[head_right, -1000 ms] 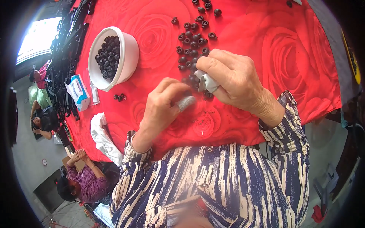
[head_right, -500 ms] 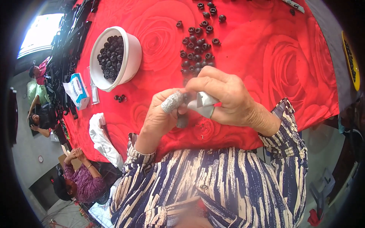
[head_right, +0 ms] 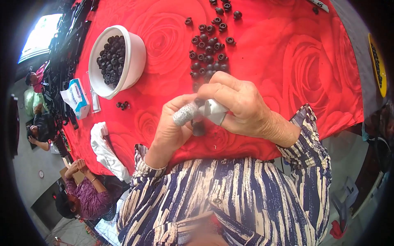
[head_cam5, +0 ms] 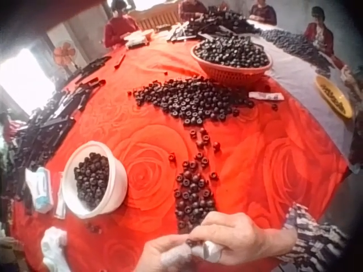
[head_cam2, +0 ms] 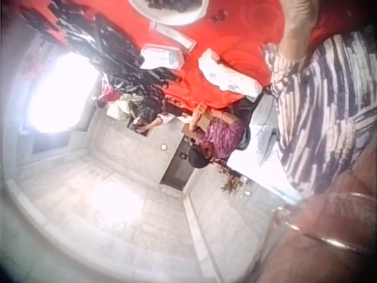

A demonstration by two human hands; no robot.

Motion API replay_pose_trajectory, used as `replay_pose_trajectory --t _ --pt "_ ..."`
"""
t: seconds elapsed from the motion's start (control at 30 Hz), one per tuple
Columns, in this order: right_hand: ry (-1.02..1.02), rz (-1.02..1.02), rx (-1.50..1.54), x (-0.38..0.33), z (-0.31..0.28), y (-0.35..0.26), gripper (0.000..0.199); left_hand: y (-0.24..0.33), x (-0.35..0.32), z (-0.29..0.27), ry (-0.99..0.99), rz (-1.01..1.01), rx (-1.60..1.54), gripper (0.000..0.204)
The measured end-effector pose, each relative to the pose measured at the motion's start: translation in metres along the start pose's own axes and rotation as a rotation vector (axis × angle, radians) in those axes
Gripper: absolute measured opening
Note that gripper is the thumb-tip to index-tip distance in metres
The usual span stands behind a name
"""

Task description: The person inserts small white components into black plastic/rubber rings by hand, using finger protectors, at a workshop table.

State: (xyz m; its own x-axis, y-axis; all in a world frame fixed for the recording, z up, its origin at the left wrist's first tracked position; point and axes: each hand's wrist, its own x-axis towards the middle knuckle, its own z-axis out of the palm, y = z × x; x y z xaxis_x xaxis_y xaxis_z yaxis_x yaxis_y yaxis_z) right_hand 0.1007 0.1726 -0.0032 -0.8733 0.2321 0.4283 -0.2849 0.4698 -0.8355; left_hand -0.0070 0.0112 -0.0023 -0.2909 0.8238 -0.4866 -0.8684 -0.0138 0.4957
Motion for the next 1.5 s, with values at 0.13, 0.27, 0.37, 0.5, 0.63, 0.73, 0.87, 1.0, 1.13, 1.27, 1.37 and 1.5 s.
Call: replay_pose_trajectory --t 0.13,0.27,0.37,0.5,0.63,0.73,0.87,1.0,1.13,1.27,1.37,1.5 --pt "0.014 -0.038 -0.044 0.000 0.000 -0.004 0.033 0.006 -0.003 0.001 -0.052 0.053 0.103 0.030" --pt "-0.025 -0.098 -0.032 0.002 -0.002 -0.002 0.035 0.006 -0.006 0.001 -0.018 0.000 0.124 0.029" --pt "-0.048 -0.114 -0.010 0.004 -0.003 -0.002 0.034 0.006 -0.003 -0.004 -0.019 -0.134 -0.002 0.027" --pt "-0.048 -0.101 0.016 0.004 -0.002 -0.003 0.033 0.005 -0.006 -0.003 -0.044 -0.121 -0.016 0.025" --pt "-0.055 -0.082 0.018 0.004 -0.002 -0.006 0.032 0.004 -0.008 -0.004 -0.048 -0.072 0.067 0.025" --pt "-0.025 -0.168 -0.031 0.003 -0.003 -0.006 0.032 -0.001 -0.011 -0.002 -0.068 -0.006 0.095 0.025" --pt "0.018 -0.264 -0.111 0.003 -0.004 -0.010 0.037 0.003 -0.015 0.006 -0.112 0.008 0.147 0.024" --pt "0.003 -0.322 -0.132 0.003 -0.007 -0.011 0.039 0.005 -0.016 0.008 -0.151 0.075 0.213 0.022" --pt "-0.005 -0.353 -0.167 0.001 -0.007 -0.007 0.036 0.006 -0.016 0.010 -0.113 0.155 0.354 0.021" --pt "-0.185 0.051 0.083 0.005 -0.018 -0.007 0.043 0.009 -0.015 0.010 -0.072 0.256 0.473 0.021" --pt "-0.192 0.207 0.287 0.003 -0.022 -0.005 0.029 0.008 -0.015 0.008 -0.065 0.268 0.511 0.022" --pt "-0.178 0.241 0.160 0.002 -0.018 -0.009 0.025 0.007 -0.013 0.009 -0.091 0.325 0.533 0.024"
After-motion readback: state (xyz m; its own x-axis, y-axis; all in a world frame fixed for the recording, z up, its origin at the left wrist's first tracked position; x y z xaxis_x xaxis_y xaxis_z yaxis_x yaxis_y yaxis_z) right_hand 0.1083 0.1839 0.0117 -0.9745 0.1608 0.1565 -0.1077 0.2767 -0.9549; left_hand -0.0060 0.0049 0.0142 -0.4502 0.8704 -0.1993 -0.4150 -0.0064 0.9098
